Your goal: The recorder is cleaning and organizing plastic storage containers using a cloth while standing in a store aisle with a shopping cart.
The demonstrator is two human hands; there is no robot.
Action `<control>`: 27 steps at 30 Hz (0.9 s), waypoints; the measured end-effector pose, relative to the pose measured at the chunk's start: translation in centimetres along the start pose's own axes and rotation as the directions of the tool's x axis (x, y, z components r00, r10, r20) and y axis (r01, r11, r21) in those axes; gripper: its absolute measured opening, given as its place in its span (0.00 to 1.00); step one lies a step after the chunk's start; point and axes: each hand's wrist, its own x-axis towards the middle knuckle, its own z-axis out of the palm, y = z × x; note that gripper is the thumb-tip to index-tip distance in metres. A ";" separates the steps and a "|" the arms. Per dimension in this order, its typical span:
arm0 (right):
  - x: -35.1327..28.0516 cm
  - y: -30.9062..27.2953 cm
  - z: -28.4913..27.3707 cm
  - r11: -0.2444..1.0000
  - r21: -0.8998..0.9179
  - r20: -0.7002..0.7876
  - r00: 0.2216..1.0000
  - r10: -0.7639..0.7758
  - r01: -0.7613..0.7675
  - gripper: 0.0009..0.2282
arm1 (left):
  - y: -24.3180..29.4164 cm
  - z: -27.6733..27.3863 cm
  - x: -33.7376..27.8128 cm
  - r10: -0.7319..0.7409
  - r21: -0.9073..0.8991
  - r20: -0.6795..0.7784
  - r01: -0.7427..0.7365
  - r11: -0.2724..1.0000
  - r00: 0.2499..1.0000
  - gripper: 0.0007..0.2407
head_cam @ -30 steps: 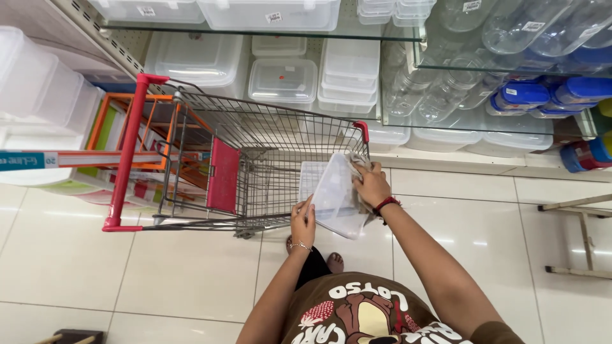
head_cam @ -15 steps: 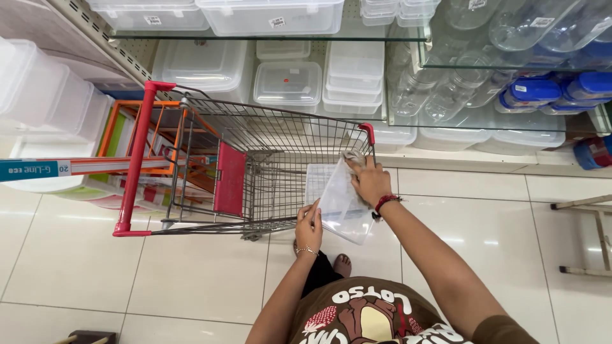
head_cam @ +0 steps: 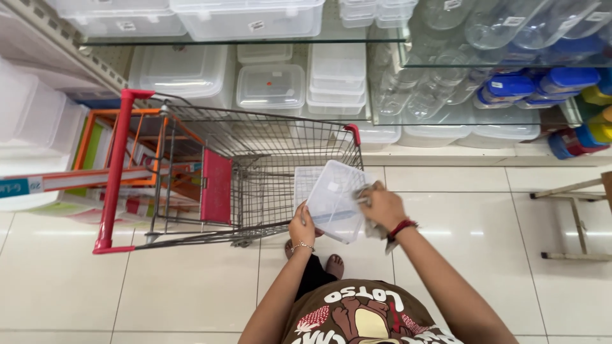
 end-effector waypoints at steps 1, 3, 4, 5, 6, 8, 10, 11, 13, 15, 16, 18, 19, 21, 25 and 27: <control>-1.1 -1.4 -0.1 1.000 0.000 -0.007 1.000 0.010 -0.010 0.15 | -0.1 0.0 0.1 0.005 0.001 0.011 -0.005 1.000 1.000 0.15; -2.8 -4.3 -0.4 0.988 0.133 0.089 0.992 -0.091 0.079 0.17 | -0.2 0.0 0.5 -0.033 0.021 -0.002 0.033 0.999 0.999 0.15; -3.7 -5.7 -1.3 0.988 0.131 0.082 0.992 -0.094 0.083 0.17 | -1.3 0.3 0.9 -0.025 0.018 -0.004 0.025 1.000 1.000 0.15; -4.6 -7.1 -2.1 0.978 0.144 0.074 0.984 -0.162 0.150 0.19 | -2.5 0.5 1.2 -0.001 0.034 -0.009 0.002 0.999 1.000 0.15; -5.3 -8.6 -3.0 0.962 0.155 0.064 0.970 -0.235 0.223 0.21 | -3.5 0.6 1.8 0.025 0.049 -0.019 -0.024 0.998 0.999 0.14; -5.7 -8.8 -2.7 0.942 0.119 -0.006 0.949 -0.316 0.314 0.21 | -1.8 0.3 1.7 -0.028 -0.006 -0.011 0.028 1.000 1.000 0.14; -5.7 -8.5 -1.8 0.915 0.078 -0.069 0.918 -0.390 0.395 0.22 | 0.0 -0.4 1.3 -0.085 -0.059 0.004 0.085 0.995 0.996 0.14; -5.6 -8.1 -1.0 0.899 0.034 -0.101 0.897 -0.431 0.436 0.19 | 1.0 -0.9 1.0 -0.164 -0.023 0.042 0.165 0.986 0.986 0.15; -4.9 -7.0 -0.1 0.878 -0.020 -0.131 0.870 -0.476 0.477 0.17 | 0.3 -1.0 1.7 -0.238 0.007 0.078 0.239 0.971 0.968 0.16; -4.0 -6.2 0.4 0.845 -0.032 -0.086 0.841 -0.535 0.534 0.13 | -3.2 -0.8 3.7 -0.011 0.382 0.004 0.009 0.924 1.000 0.18; -4.0 -6.0 -0.2 0.846 -0.027 -0.080 0.843 -0.532 0.532 0.13 | -1.4 -1.5 2.7 -0.019 0.384 0.005 0.015 0.923 1.000 0.18; -3.3 -5.7 -1.6 0.839 0.045 -0.082 0.839 -0.537 0.542 0.13 | 2.7 -3.0 1.3 0.114 0.551 0.052 -0.124 0.825 0.992 0.20; -3.3 -6.2 -4.0 0.840 0.045 -0.081 0.840 -0.537 0.541 0.13 | 4.8 -3.6 0.6 0.112 0.551 0.053 -0.123 0.825 0.992 0.20; -3.2 -7.3 -8.6 0.903 0.295 -0.006 0.945 -0.326 0.313 0.18 | 9.0 -5.1 -0.8 0.394 0.473 0.202 -0.442 0.762 0.897 0.24; -2.6 -6.4 -13.4 0.829 0.479 0.081 0.926 -0.368 0.287 0.20 | 12.4 -6.5 -0.5 0.736 0.391 0.375 -0.815 0.426 0.564 0.33; -2.6 -6.0 -13.8 0.772 0.581 0.052 0.935 -0.352 0.258 0.20 | 12.9 -6.4 -0.5 0.619 0.203 0.507 -0.780 0.592 0.600 0.47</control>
